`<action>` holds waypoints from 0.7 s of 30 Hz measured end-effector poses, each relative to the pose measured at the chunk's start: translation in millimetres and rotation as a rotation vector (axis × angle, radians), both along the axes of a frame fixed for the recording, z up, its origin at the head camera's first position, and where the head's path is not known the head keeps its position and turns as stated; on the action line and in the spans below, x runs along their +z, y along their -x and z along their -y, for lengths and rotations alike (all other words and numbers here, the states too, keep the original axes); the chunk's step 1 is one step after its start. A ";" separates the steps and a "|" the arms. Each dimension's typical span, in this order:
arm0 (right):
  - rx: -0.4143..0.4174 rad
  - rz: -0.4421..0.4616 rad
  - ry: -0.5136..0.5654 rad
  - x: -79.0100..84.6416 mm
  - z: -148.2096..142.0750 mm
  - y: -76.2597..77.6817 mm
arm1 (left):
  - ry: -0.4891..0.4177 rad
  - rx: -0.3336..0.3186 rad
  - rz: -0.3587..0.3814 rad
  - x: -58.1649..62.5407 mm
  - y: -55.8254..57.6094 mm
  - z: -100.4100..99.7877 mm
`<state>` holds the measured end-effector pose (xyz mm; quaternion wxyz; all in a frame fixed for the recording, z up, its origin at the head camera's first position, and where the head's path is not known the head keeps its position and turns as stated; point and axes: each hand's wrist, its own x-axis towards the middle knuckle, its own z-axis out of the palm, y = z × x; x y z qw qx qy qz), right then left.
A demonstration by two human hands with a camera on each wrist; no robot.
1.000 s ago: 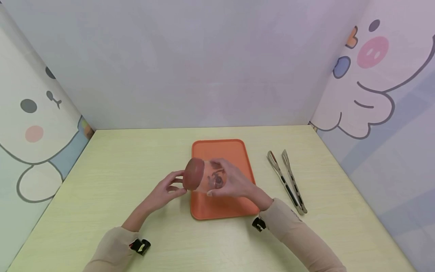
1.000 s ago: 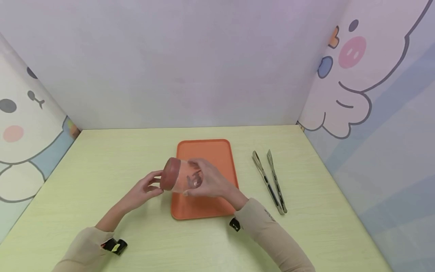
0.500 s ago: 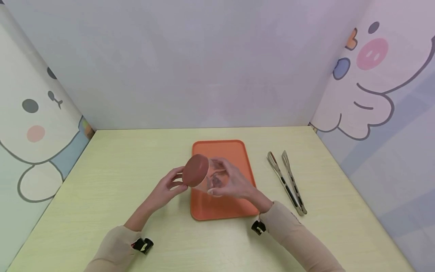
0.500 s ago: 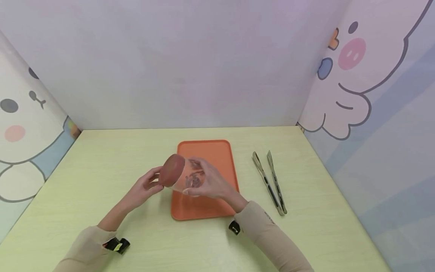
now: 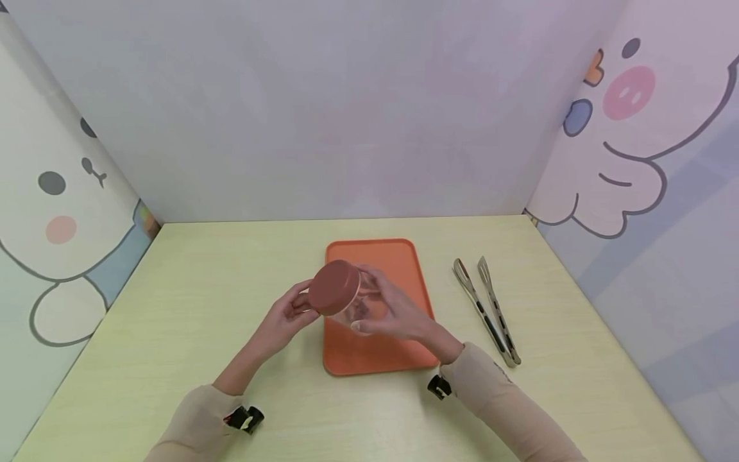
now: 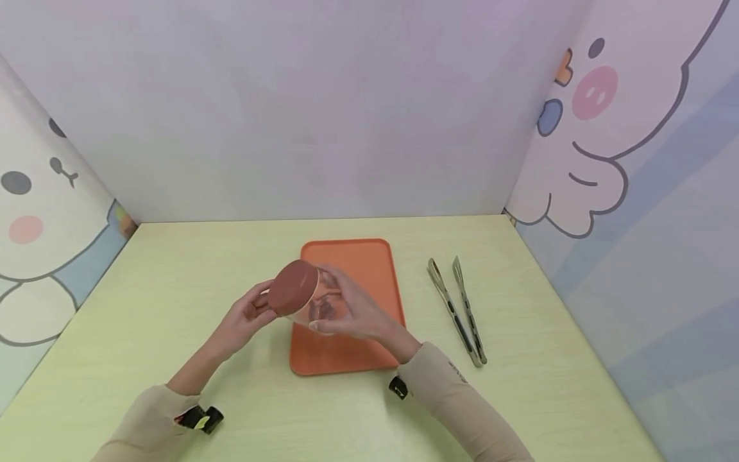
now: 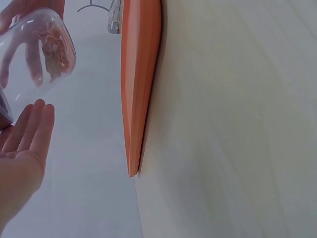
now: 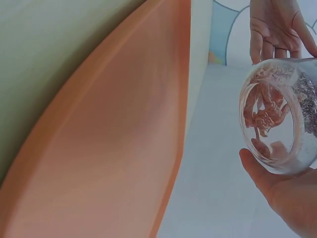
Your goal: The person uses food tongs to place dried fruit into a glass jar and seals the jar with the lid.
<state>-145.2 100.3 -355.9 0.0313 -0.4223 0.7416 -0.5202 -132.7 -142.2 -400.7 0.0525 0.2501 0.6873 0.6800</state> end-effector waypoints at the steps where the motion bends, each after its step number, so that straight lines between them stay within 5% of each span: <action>1: 0.003 0.012 -0.004 0.1 0.2 -0.4 | -0.001 0.002 0.008 0.5 -0.3 -0.1; 14: -0.057 0.008 -0.091 7.2 2.8 -6.5 | 0.123 0.122 -0.044 8.9 -5.9 1.9; 21: -0.039 0.012 -0.064 4.1 6.4 -7.0 | 0.237 0.119 -0.116 37.5 -14.2 4.1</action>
